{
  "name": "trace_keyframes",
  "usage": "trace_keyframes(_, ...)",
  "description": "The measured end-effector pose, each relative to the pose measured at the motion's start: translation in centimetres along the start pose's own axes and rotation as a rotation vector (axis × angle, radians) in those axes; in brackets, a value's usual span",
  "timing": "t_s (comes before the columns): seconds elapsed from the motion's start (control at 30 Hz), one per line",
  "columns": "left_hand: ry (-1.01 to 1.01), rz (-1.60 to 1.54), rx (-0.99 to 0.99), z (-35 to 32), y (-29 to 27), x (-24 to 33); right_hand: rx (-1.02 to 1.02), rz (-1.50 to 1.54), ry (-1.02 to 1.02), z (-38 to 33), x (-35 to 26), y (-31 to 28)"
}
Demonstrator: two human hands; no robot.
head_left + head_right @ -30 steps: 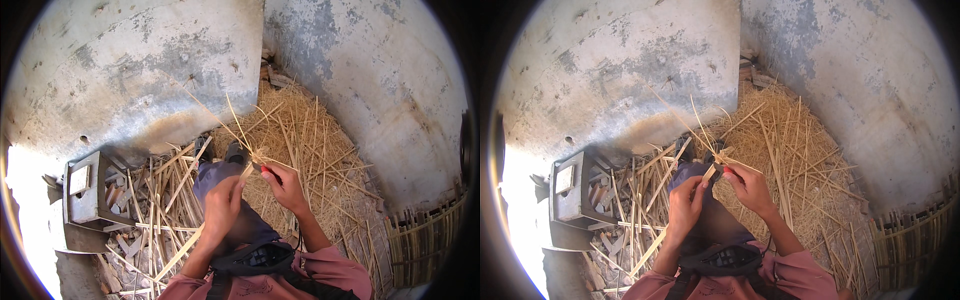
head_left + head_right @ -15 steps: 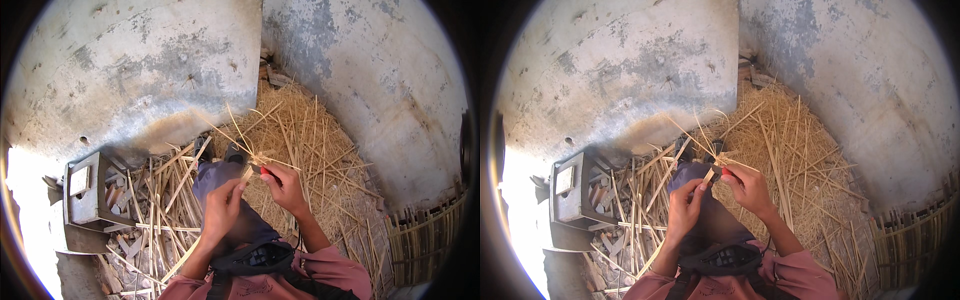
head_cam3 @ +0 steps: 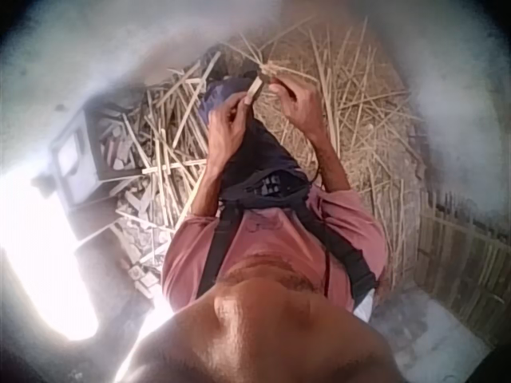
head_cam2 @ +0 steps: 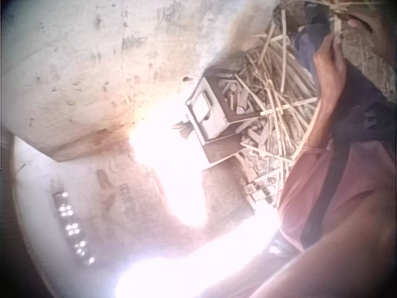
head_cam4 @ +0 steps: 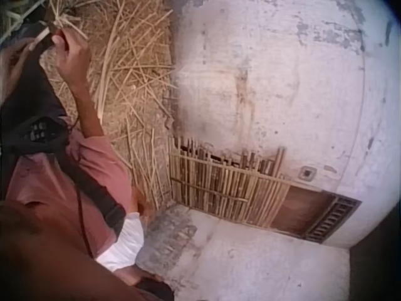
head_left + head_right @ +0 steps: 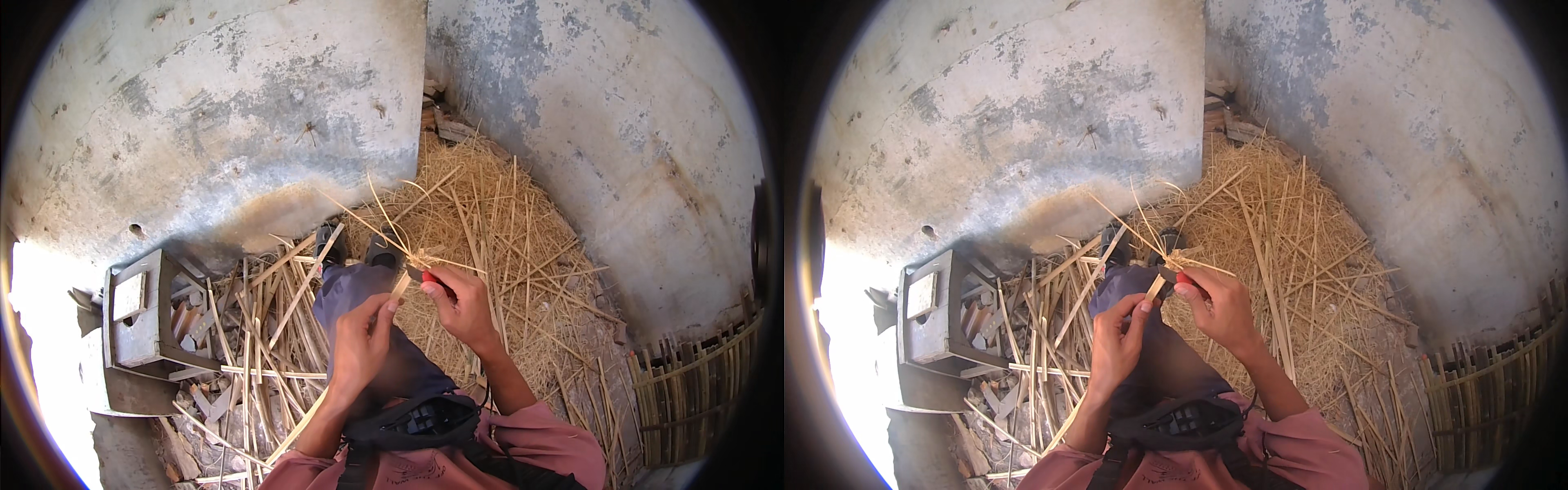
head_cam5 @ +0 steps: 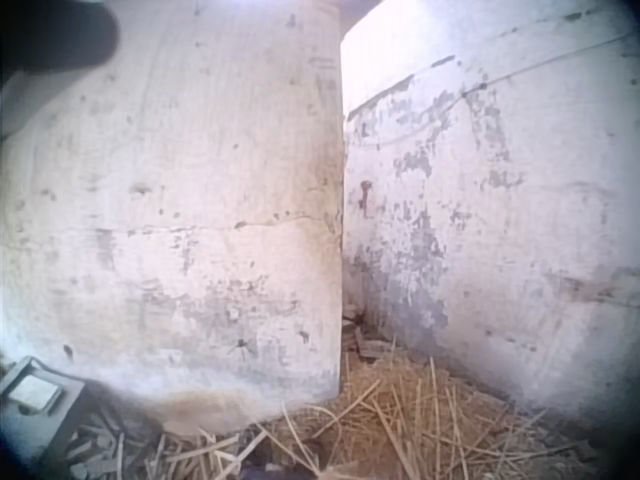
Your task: The person uses a small red-handled knife to shave and strip thin pieces from a bamboo slat, holding the slat in one hand and drawing the knife toward themselves to refine the material.
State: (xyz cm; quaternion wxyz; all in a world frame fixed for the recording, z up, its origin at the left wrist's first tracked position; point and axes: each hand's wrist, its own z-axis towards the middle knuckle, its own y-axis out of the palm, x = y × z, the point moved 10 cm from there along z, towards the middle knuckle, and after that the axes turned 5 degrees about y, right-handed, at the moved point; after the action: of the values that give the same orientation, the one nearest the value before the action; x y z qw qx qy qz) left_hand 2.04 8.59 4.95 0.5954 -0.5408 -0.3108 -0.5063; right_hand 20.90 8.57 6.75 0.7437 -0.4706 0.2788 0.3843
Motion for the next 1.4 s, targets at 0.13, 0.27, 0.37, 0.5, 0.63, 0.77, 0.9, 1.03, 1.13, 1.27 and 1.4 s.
trace_keyframes(0.13,0.062,0.016,0.033,-0.2,0.3,-0.3,0.037,-0.03,-0.033,0.2,0.8,-0.1)
trace_keyframes(0.27,0.009,0.004,-0.019,-0.1,0.2,-0.5,-0.012,-0.027,0.021,0.3,0.9,0.0)
trace_keyframes(0.37,0.006,-0.014,-0.036,-0.1,0.3,-0.5,-0.07,0.056,0.068,0.2,2.0,0.2)
trace_keyframes(0.5,0.003,-0.052,-0.072,-0.2,0.7,-0.9,-0.148,0.346,0.172,-0.5,4.4,1.0)
trace_keyframes(0.63,0.011,-0.058,-0.093,-0.2,0.7,-1.3,-0.272,0.433,0.338,-0.9,4.6,1.7)
trace_keyframes(0.77,-0.012,-0.075,-0.129,-0.2,0.9,-0.6,-0.249,0.419,0.29,-0.8,4.5,1.4)
trace_keyframes(0.9,-0.034,-0.109,-0.136,-0.3,1.1,-0.8,-0.219,0.443,0.283,-0.8,4.6,1.3)
trace_keyframes(1.03,-0.022,-0.119,-0.138,-0.3,1.0,-0.9,-0.219,0.383,0.218,-0.5,3.2,0.8)
trace_keyframes(1.13,-0.025,-0.115,-0.148,-0.3,1.0,-1.2,-0.193,0.34,0.185,-0.4,2.8,0.4)
trace_keyframes(1.27,-0.013,-0.136,-0.159,-0.1,1.0,-1.1,-0.179,0.254,0.113,-0.3,2.1,0.0)
trace_keyframes(1.4,-0.018,-0.13,-0.185,-0.2,1.2,-1.3,-0.205,0.185,0.086,-0.1,1.4,0.1)
